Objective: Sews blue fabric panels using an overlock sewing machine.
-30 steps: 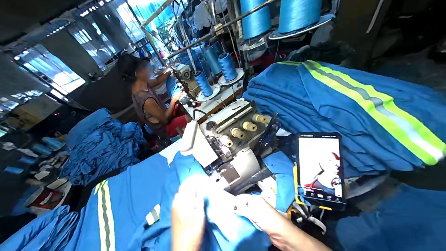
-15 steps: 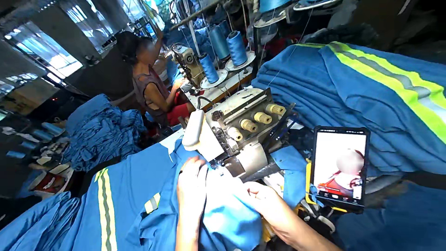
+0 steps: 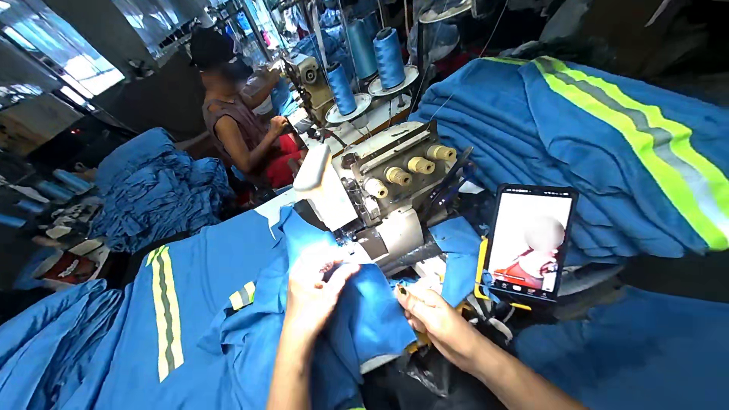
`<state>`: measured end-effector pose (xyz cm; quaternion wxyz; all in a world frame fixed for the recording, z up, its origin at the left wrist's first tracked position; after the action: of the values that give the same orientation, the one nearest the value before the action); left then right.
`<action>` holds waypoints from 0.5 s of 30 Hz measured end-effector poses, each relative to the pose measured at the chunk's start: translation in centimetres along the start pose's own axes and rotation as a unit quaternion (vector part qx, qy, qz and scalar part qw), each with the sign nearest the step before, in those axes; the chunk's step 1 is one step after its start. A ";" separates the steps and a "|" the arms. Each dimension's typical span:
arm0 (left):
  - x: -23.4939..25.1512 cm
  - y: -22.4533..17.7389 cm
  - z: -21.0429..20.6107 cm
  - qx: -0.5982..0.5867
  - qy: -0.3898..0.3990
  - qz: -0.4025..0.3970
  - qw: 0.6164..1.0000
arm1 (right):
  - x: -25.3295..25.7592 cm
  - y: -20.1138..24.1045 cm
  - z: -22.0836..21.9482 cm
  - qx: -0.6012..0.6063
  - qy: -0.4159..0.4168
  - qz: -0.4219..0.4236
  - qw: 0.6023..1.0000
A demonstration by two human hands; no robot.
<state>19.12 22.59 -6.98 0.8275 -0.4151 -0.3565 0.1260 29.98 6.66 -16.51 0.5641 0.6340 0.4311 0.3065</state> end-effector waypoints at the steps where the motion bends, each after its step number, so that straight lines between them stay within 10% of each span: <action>1: 0.3 0.5 0.1 0.016 -0.001 0.010 1.000 | -0.3 -0.2 0.0 0.021 0.007 -0.031 0.999; 15: -0.6 1.8 1.1 0.040 -0.016 0.086 0.995 | -4.6 -2.9 -0.2 0.007 0.027 -0.020 0.999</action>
<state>18.09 24.10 -8.20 0.8237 -0.4084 -0.3276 0.2177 27.20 2.58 -18.82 0.5537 0.6204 0.4615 0.3092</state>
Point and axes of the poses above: each hand's wrist, its own x-axis towards the middle knuckle, its own z-axis out of the back of the hand, y = z × x, the point moved 4 cm from there along x, towards the middle knuckle, and after that the axes turned 9 degrees about -x, right-handed, at the moved point
